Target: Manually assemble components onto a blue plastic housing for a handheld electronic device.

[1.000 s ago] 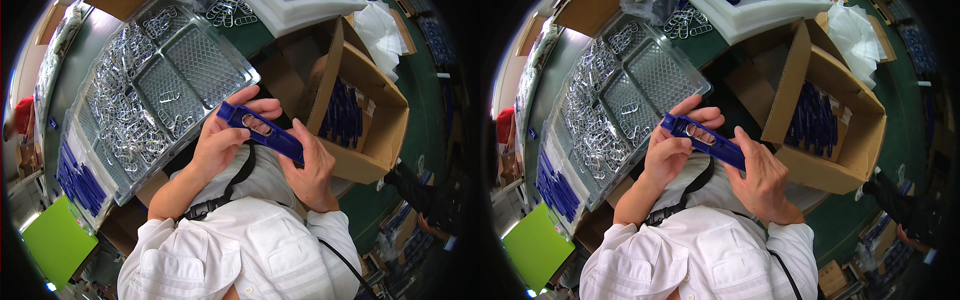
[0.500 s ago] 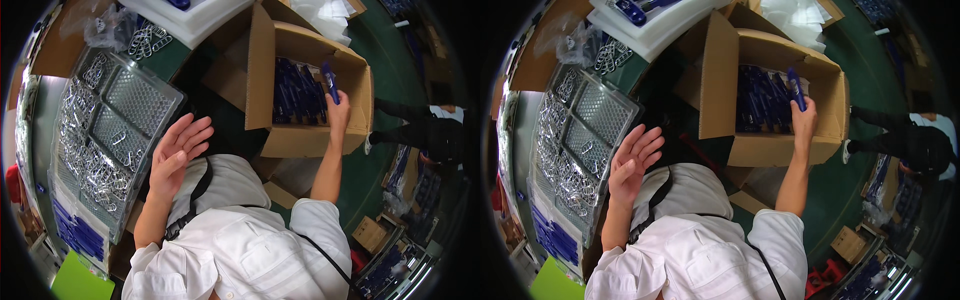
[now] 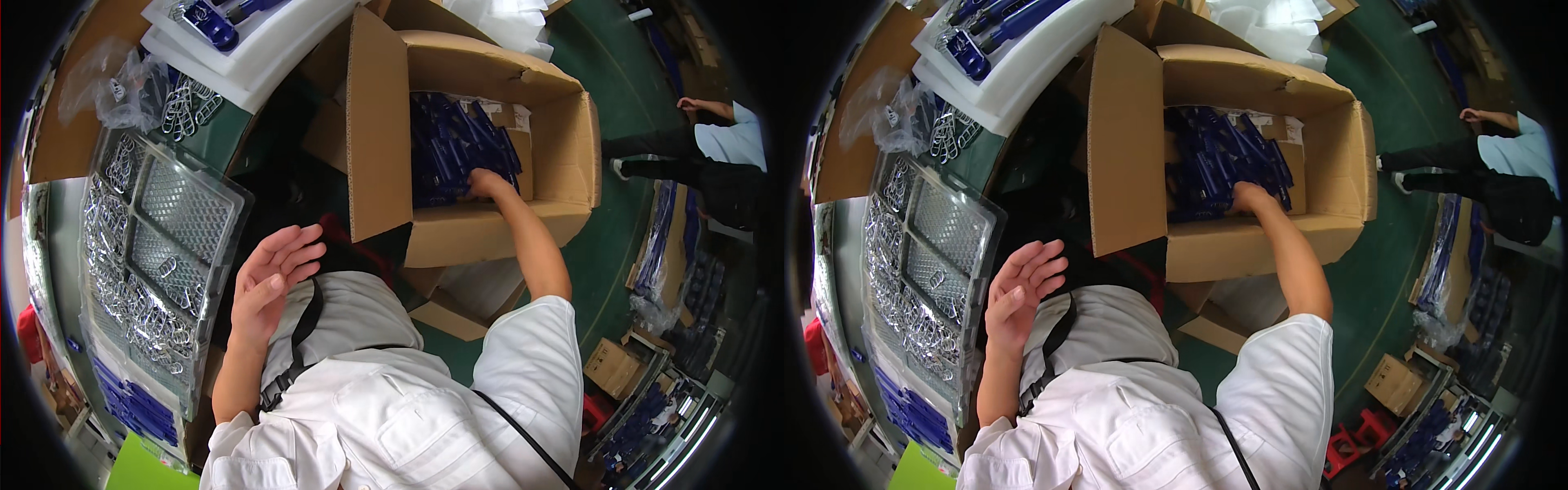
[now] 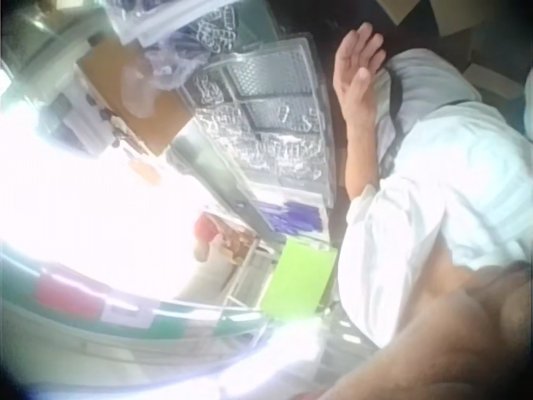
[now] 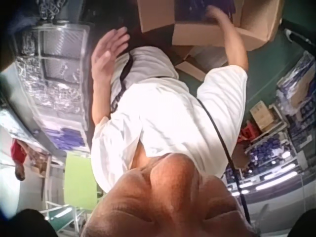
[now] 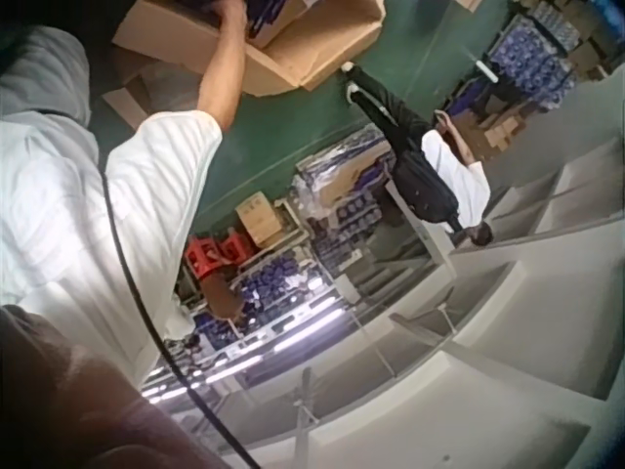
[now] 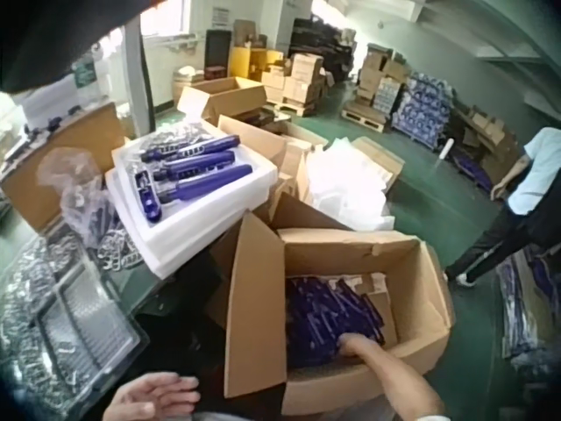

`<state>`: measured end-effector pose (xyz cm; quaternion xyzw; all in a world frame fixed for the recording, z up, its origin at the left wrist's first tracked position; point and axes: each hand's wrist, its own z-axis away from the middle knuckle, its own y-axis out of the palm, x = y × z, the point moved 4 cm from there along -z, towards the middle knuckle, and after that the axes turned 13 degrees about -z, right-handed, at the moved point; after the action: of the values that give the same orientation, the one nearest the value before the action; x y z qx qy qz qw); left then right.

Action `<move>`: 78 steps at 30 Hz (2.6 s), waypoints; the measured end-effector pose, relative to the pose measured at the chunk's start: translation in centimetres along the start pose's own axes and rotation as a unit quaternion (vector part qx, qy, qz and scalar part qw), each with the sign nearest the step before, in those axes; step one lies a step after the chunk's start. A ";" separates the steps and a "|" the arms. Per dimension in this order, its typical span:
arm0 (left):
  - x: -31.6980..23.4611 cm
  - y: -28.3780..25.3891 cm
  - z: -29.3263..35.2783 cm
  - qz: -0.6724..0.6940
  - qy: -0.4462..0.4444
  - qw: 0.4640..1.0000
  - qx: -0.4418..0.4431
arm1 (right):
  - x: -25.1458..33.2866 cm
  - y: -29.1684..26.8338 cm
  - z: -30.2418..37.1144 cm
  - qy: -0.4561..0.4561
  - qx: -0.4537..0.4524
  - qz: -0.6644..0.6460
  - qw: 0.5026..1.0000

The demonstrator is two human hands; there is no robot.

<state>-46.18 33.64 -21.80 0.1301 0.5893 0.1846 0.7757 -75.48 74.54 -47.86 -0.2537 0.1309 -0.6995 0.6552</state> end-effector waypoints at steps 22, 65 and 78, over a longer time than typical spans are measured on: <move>0.3 0.2 -0.9 0.012 -0.029 1.000 -0.005 | -0.5 -4.4 -11.2 0.019 -0.264 -0.063 0.962; -2.9 0.5 4.5 0.023 0.040 0.999 0.014 | 22.9 -0.3 39.7 -0.356 0.074 -0.549 0.753; -2.5 -0.2 4.1 0.034 0.019 0.999 0.012 | 24.2 -0.7 40.9 -0.534 -0.133 -0.350 0.758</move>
<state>-42.76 32.46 -18.62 0.1560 0.6014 0.2056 0.7562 -54.84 56.96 -8.89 -0.6991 -0.2463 -0.6063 0.2881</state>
